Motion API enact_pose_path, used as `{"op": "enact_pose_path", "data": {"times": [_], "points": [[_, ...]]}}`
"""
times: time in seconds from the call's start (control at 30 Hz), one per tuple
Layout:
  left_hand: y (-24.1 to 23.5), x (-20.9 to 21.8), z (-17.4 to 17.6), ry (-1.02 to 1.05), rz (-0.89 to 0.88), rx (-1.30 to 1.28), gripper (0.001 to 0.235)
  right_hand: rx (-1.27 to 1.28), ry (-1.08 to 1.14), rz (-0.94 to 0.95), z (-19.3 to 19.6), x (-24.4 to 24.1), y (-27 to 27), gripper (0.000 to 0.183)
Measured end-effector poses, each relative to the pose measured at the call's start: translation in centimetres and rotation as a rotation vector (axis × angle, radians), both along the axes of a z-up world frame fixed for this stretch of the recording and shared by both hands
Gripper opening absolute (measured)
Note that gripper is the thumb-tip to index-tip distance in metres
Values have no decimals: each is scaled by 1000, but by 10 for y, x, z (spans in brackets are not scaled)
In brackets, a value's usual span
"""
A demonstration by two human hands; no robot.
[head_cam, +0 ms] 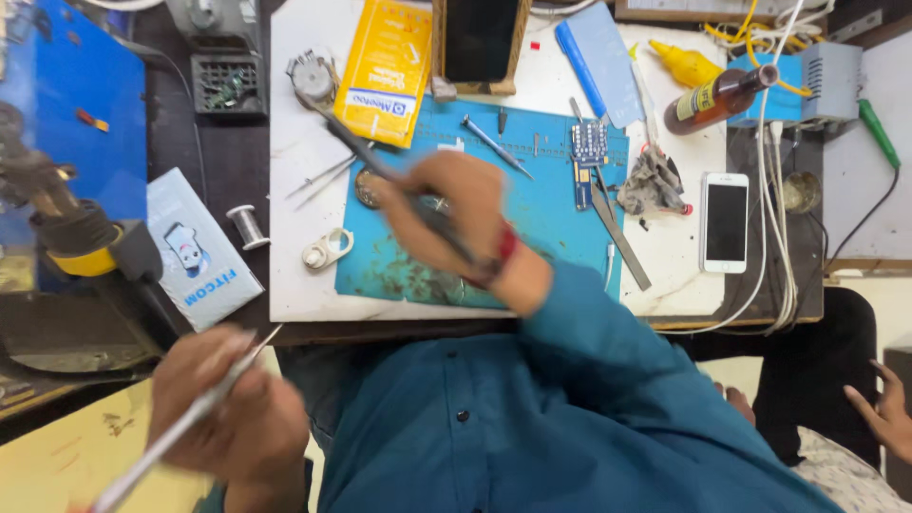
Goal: The person disassembles a white smartphone, removes the battery and motherboard, and uses a soldering iron to work on the motherboard. The person then reassembles the phone components.
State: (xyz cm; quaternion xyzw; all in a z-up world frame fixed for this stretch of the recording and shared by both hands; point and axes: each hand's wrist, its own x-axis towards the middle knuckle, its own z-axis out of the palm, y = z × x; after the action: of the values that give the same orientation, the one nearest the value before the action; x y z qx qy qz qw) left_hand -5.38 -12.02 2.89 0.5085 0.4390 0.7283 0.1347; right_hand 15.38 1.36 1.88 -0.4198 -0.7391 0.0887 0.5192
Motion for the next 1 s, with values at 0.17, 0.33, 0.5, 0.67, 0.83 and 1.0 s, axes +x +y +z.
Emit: {"op": "enact_pose_path", "data": {"times": [0.17, 0.33, 0.5, 0.67, 0.83, 1.0], "points": [[42, 38, -26, -149, -394, -339, 20, -337, 646, -57, -26, 90, -87, 27], [94, 88, -53, -233, -540, -446, 19, -415, 638, -211, -49, 119, -116, 18], [102, 100, -61, -76, -523, -513, 15, -630, 749, -136, -55, 109, -111, 25], [101, 100, -57, 72, -473, -553, 11, -590, 572, -170, -51, 96, -84, 16], [102, 101, -50, 168, -439, -582, 13, -671, 534, -90, -47, 93, -69, 14], [104, 102, -49, 229, -452, -520, 13, -646, 452, -119, -54, 90, -70, 14]]}}
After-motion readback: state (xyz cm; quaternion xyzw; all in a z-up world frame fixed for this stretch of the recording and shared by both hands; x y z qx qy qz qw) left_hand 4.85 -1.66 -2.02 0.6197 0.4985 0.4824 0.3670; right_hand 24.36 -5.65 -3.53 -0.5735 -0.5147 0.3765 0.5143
